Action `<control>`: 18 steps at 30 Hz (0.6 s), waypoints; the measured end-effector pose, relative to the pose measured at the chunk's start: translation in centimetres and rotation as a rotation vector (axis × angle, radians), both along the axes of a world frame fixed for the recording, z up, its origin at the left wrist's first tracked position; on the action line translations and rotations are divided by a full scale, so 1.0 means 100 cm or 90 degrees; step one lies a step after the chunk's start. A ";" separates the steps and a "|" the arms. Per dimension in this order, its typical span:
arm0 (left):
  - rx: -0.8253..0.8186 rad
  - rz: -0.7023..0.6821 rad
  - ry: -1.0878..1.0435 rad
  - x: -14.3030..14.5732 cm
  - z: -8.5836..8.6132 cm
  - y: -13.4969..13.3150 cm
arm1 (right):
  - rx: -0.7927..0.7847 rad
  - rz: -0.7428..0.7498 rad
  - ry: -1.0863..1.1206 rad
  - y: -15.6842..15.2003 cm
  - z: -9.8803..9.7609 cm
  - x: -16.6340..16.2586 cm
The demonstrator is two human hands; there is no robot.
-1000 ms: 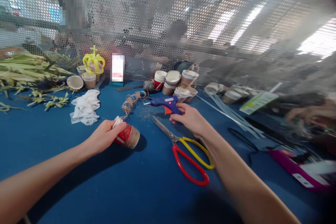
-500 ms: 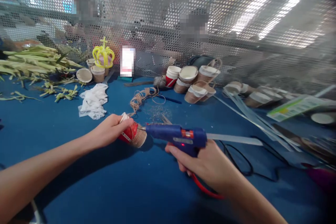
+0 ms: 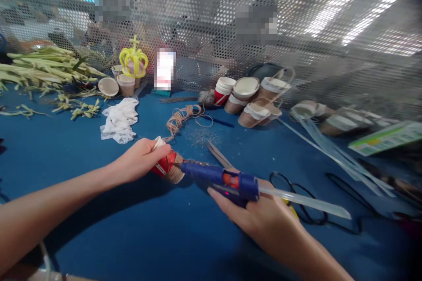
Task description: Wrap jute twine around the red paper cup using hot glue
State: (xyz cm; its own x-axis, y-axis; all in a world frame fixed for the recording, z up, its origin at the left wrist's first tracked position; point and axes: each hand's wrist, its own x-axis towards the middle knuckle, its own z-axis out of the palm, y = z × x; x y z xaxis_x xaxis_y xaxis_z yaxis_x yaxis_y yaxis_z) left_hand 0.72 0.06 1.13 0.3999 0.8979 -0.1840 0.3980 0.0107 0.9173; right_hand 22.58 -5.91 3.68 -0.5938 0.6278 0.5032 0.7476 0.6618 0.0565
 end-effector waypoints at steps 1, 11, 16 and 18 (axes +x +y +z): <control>-0.004 -0.002 -0.008 0.000 0.000 0.000 | 0.059 0.028 -0.058 0.000 0.001 0.000; -0.031 0.008 -0.050 0.002 0.001 -0.001 | -0.221 -0.087 0.060 -0.005 0.009 -0.007; -0.021 0.017 -0.038 0.001 0.001 -0.001 | -0.262 -0.105 0.087 -0.005 0.010 -0.007; -0.019 0.021 -0.034 0.001 -0.001 -0.001 | -0.257 -0.110 0.085 -0.006 0.010 -0.007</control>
